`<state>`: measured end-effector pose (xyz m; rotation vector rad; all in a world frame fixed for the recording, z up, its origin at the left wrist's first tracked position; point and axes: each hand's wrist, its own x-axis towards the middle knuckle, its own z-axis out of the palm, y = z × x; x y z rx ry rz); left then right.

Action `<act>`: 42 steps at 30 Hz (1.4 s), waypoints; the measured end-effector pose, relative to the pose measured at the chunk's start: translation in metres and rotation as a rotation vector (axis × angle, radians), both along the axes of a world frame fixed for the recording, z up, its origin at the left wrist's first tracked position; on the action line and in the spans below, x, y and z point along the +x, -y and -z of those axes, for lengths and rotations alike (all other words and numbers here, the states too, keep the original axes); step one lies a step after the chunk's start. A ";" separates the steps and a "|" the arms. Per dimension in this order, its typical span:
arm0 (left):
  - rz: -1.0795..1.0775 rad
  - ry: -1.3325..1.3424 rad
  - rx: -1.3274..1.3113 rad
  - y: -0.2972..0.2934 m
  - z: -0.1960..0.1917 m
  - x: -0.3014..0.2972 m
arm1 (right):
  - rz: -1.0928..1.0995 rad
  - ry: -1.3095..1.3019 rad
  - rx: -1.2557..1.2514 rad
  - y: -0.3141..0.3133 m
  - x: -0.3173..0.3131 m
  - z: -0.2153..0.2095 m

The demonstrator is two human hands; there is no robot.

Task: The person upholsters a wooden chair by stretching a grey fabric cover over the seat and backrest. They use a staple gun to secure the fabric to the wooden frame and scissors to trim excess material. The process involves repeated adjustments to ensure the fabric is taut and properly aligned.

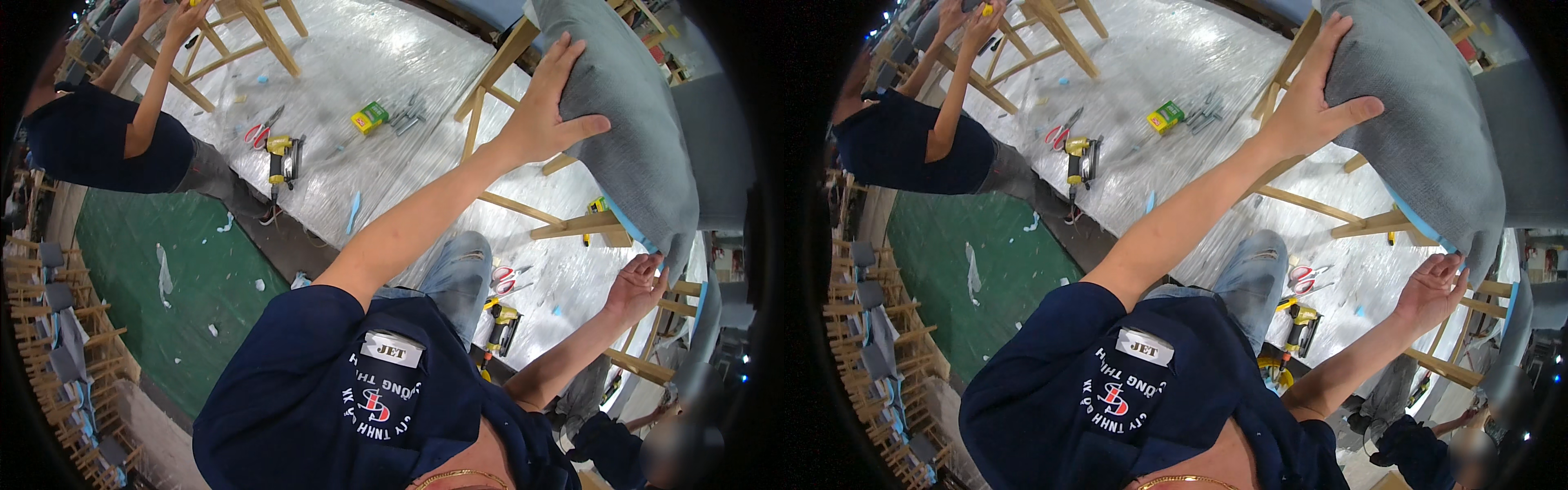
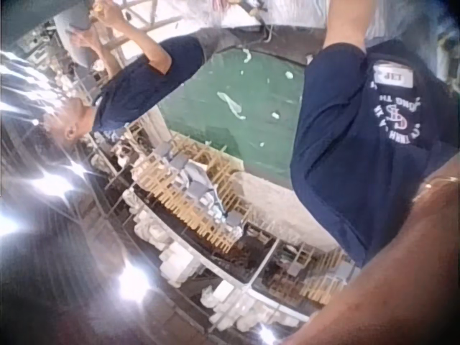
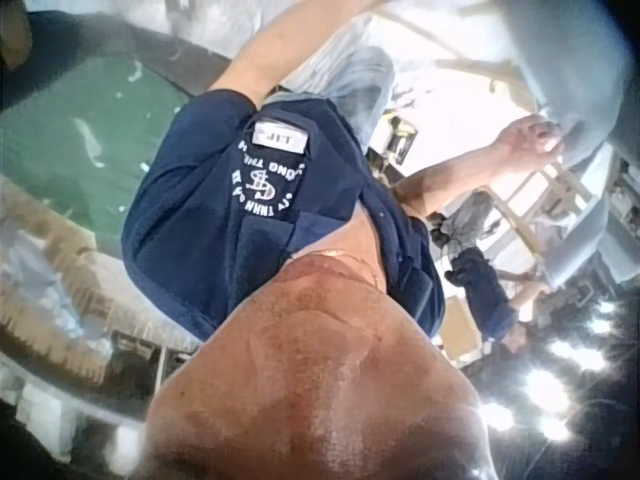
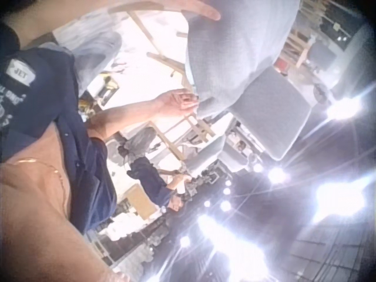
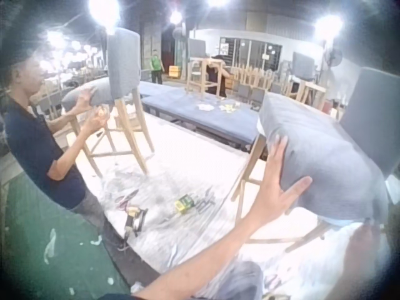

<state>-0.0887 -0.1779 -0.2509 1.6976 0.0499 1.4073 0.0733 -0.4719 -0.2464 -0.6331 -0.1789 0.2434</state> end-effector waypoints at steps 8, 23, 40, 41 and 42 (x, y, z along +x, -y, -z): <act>0.057 0.070 -0.010 -0.007 0.004 0.012 | -0.249 -0.081 0.316 -0.039 -0.020 -0.025; 0.164 0.047 -0.128 0.014 -0.015 0.005 | 0.666 0.592 -0.948 -0.016 0.076 0.006; 0.064 -0.085 -0.049 0.012 0.004 0.001 | 0.887 0.888 -0.873 -0.042 0.127 0.040; 0.018 -0.108 -0.008 0.012 0.010 0.001 | 0.803 0.926 -0.827 -0.035 0.133 0.043; 0.000 -0.122 -0.012 0.015 0.014 0.000 | 0.729 0.871 -0.874 -0.029 0.134 0.047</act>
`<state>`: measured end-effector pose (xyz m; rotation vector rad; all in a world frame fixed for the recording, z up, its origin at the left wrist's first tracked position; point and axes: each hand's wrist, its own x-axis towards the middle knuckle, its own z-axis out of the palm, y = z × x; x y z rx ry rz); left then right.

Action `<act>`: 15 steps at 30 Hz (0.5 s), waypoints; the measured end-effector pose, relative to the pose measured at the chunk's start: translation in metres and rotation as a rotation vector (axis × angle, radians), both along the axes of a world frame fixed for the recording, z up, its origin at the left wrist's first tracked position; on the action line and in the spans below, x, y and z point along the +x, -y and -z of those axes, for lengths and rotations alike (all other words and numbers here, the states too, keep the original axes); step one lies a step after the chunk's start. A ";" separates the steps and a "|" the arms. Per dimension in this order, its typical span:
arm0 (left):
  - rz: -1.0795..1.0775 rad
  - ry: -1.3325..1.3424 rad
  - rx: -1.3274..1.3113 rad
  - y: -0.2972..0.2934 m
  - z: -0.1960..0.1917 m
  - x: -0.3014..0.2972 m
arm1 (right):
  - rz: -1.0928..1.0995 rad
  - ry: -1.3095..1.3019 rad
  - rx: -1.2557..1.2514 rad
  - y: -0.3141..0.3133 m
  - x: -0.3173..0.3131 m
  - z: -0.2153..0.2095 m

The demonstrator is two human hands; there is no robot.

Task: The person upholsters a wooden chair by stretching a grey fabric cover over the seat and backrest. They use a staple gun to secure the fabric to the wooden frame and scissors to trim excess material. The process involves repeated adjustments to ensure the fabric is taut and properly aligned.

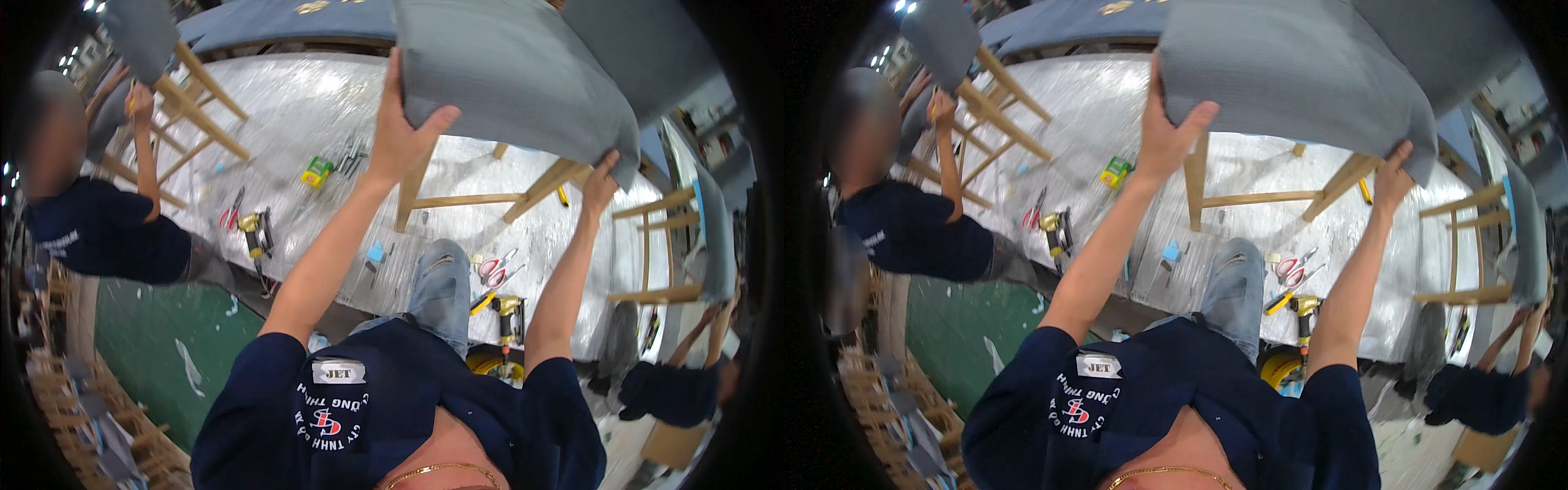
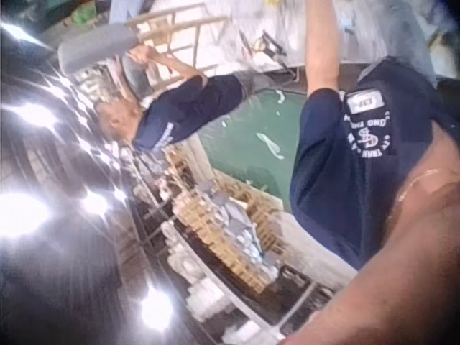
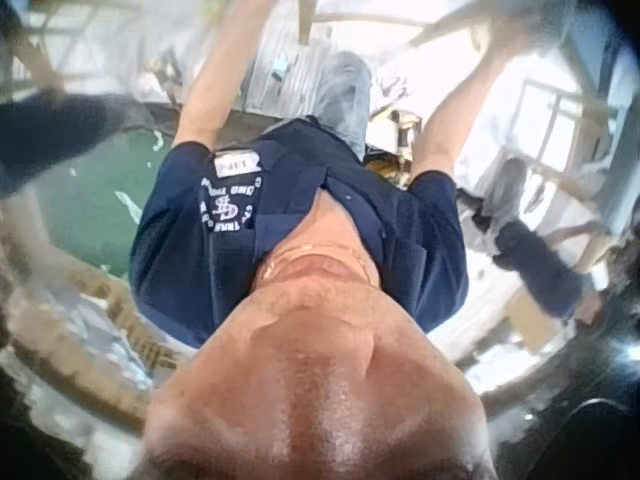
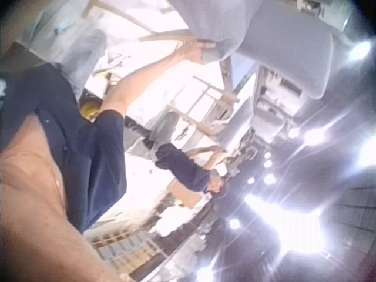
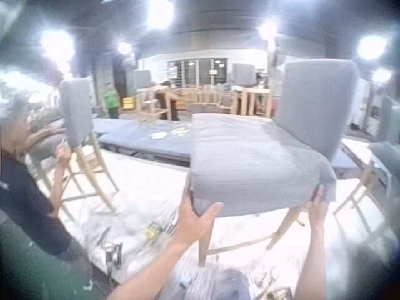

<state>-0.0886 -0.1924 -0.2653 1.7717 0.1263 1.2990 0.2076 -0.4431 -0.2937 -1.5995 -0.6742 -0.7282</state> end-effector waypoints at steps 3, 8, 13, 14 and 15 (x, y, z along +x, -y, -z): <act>-0.052 -0.042 -0.008 0.007 0.002 -0.002 | 0.050 0.099 -0.158 0.009 0.001 -0.004; -0.160 -0.039 0.023 0.015 0.005 0.001 | 0.115 0.072 -0.178 0.013 0.007 0.001; -0.146 0.034 -0.053 0.023 0.010 0.007 | -0.171 -0.102 -0.037 0.003 0.004 -0.002; -0.161 0.024 -0.042 0.023 0.012 0.009 | -0.062 -0.238 -0.208 0.003 -0.011 -0.014; -0.231 0.068 0.018 0.022 0.015 0.013 | -0.066 -0.187 -0.181 0.004 -0.008 -0.012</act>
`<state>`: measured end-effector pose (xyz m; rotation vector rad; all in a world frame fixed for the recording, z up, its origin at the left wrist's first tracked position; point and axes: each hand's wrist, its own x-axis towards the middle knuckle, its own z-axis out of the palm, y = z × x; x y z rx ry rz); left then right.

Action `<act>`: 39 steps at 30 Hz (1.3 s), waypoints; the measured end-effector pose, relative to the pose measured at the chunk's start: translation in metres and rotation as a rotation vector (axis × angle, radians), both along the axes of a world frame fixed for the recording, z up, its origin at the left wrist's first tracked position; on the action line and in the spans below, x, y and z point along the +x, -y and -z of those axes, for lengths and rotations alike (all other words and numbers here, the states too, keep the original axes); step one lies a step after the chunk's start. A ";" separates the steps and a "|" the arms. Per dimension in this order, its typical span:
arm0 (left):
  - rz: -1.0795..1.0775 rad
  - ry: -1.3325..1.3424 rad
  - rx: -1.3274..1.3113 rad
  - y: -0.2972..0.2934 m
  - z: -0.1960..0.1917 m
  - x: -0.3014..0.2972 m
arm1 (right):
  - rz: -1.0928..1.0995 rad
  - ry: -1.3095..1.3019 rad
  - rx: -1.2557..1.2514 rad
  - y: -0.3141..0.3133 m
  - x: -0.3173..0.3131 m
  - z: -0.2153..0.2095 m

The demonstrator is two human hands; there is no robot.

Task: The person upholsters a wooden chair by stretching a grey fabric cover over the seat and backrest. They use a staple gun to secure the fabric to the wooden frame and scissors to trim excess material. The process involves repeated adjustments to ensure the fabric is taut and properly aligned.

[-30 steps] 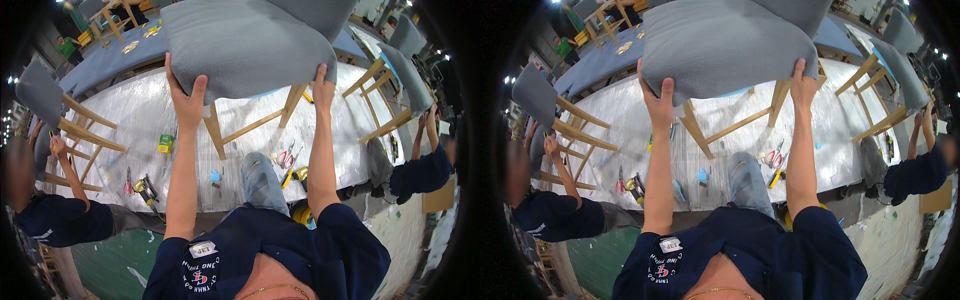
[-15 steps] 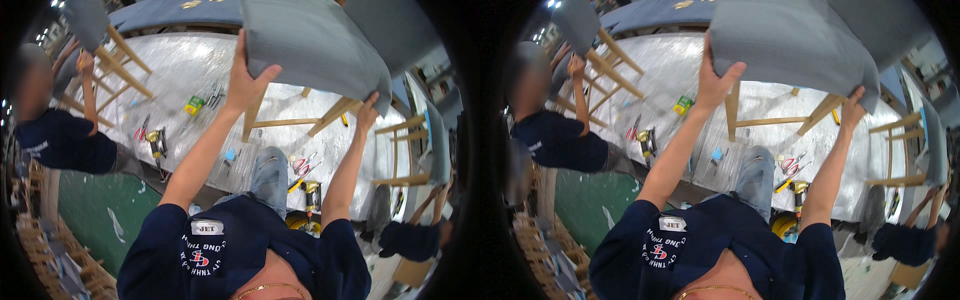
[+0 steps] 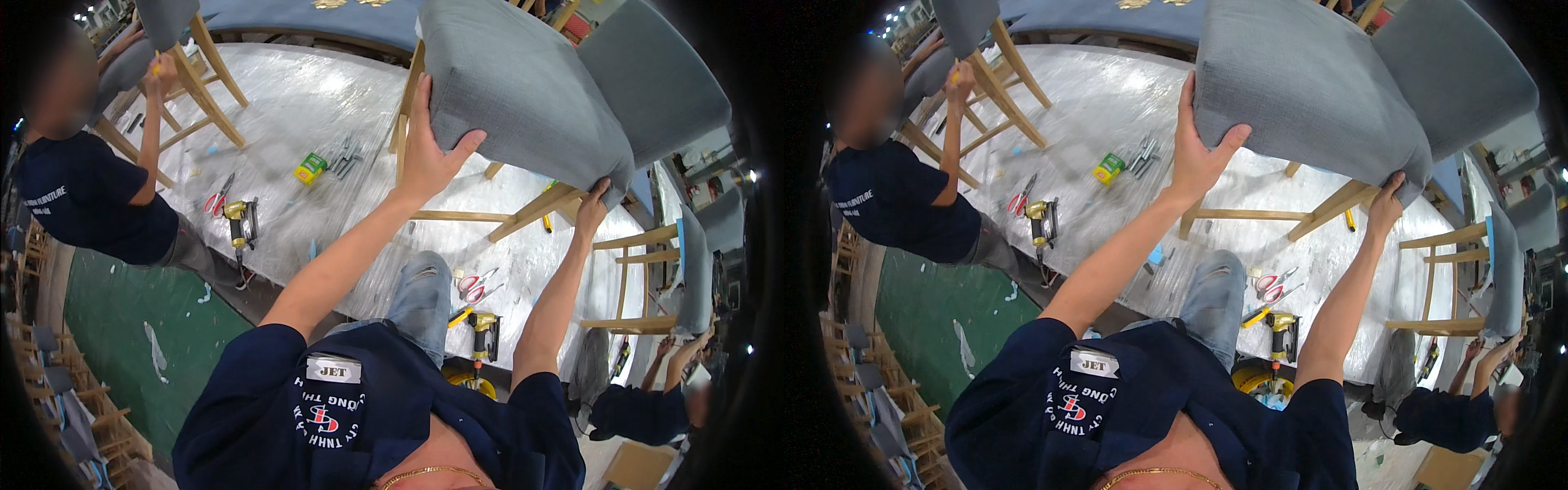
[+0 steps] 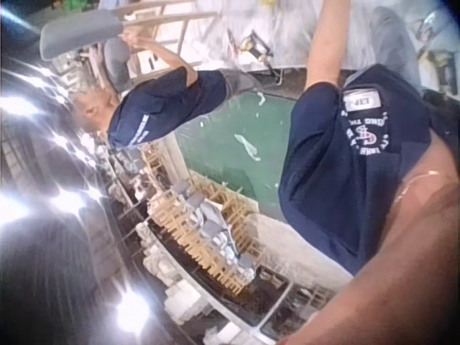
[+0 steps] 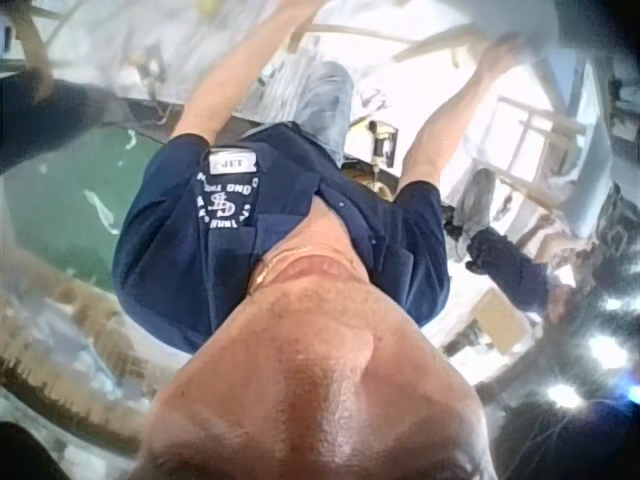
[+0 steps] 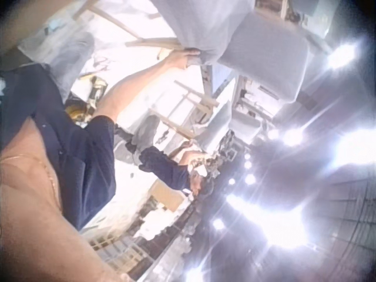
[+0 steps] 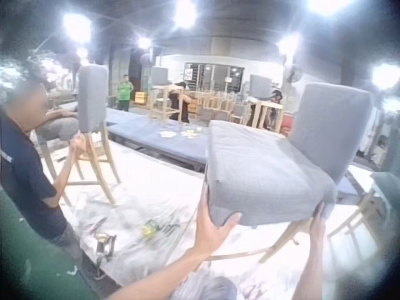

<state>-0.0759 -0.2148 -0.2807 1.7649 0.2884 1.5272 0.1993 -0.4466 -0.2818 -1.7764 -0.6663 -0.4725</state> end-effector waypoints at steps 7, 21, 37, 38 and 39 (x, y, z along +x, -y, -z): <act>-0.190 0.065 0.115 -0.071 0.011 0.019 | 0.068 0.302 0.023 -0.030 -0.020 -0.004; -0.212 -0.791 1.230 -0.047 -0.146 0.027 | 0.060 0.406 0.089 -0.017 0.002 0.008; -0.243 -0.770 1.245 0.068 -0.131 0.182 | -0.015 -0.014 0.153 -0.001 0.049 0.049; -0.266 -0.784 1.245 0.073 -0.125 0.182 | -0.032 -0.027 0.217 -0.006 0.037 0.047; -0.301 -0.802 1.252 0.075 -0.123 0.178 | -0.061 -0.037 0.290 -0.016 0.021 0.041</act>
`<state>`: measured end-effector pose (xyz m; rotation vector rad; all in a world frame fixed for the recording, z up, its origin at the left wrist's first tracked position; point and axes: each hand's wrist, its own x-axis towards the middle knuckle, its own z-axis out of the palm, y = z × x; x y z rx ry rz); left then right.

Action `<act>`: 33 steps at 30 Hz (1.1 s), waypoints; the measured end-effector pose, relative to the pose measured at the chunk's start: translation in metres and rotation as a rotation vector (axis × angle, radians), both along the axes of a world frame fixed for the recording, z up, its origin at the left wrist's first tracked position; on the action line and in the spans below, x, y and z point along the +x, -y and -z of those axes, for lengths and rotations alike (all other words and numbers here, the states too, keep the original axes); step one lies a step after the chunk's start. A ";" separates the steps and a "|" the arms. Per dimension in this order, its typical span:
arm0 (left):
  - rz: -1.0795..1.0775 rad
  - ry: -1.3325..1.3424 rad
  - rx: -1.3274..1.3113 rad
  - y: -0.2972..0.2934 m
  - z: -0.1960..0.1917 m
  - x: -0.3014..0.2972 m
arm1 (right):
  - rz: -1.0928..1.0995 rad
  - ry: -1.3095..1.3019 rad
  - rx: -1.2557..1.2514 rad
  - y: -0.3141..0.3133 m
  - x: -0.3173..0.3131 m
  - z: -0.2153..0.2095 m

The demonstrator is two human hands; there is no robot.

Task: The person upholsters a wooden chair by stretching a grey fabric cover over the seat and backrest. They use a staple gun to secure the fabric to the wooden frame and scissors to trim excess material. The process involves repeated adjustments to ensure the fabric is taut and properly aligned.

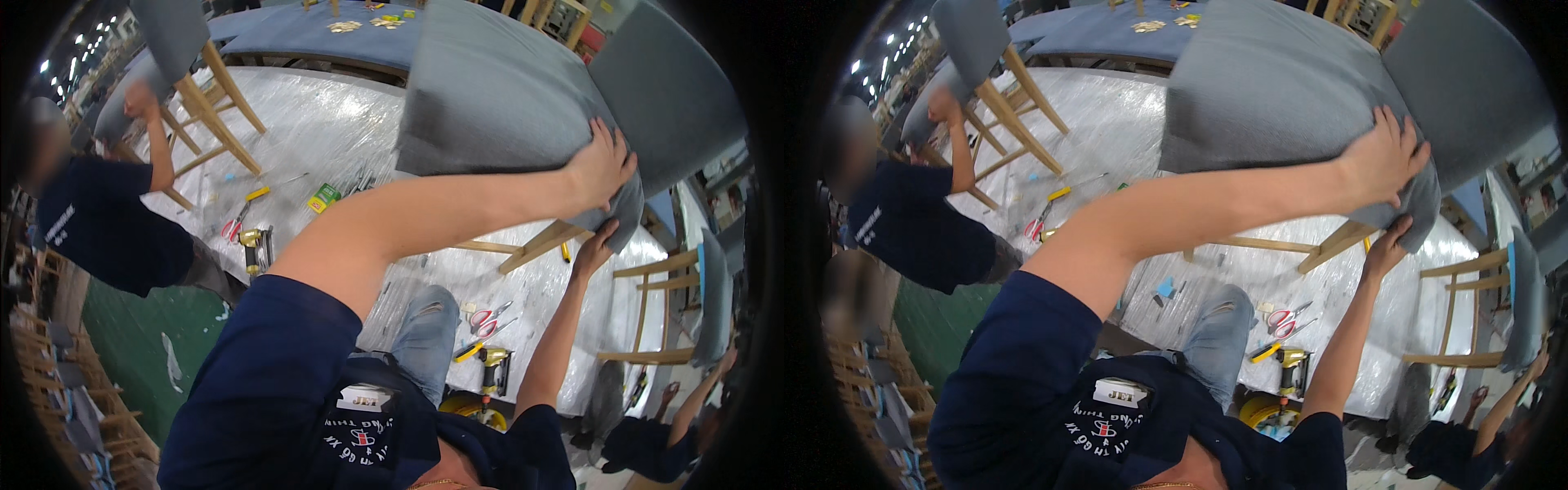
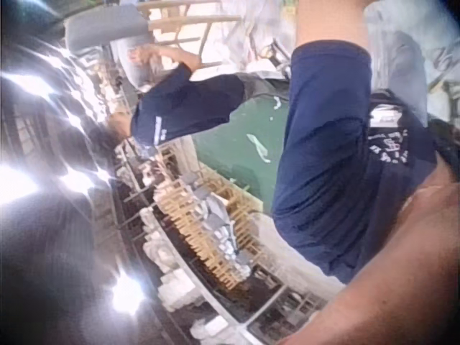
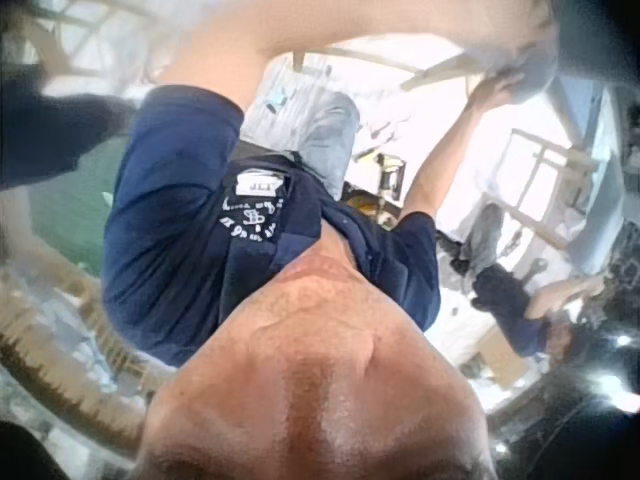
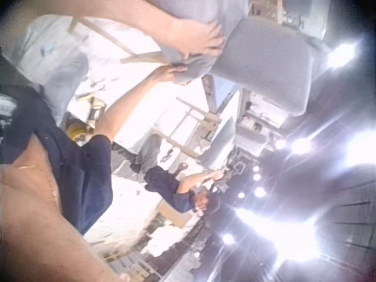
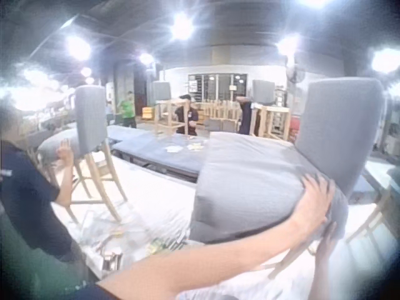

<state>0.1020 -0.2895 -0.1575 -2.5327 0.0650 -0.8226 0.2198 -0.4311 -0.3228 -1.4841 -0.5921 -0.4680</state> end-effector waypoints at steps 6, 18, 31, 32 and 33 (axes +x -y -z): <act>-0.048 0.034 0.019 0.009 0.009 0.004 | -0.077 -0.234 0.103 -0.003 -0.014 -0.015; 0.465 0.489 -0.513 -0.021 0.028 -0.113 | 0.029 0.377 -0.252 0.024 0.018 -0.017; 0.136 0.837 -0.548 -0.189 0.075 -0.168 | -0.007 0.234 -0.092 -0.024 -0.064 -0.050; 0.202 0.751 -0.760 -0.190 0.068 -0.167 | 0.006 0.229 -0.116 -0.021 -0.056 -0.052; 0.194 0.670 -0.730 -0.197 0.065 -0.168 | 0.018 0.228 -0.139 -0.016 -0.048 -0.047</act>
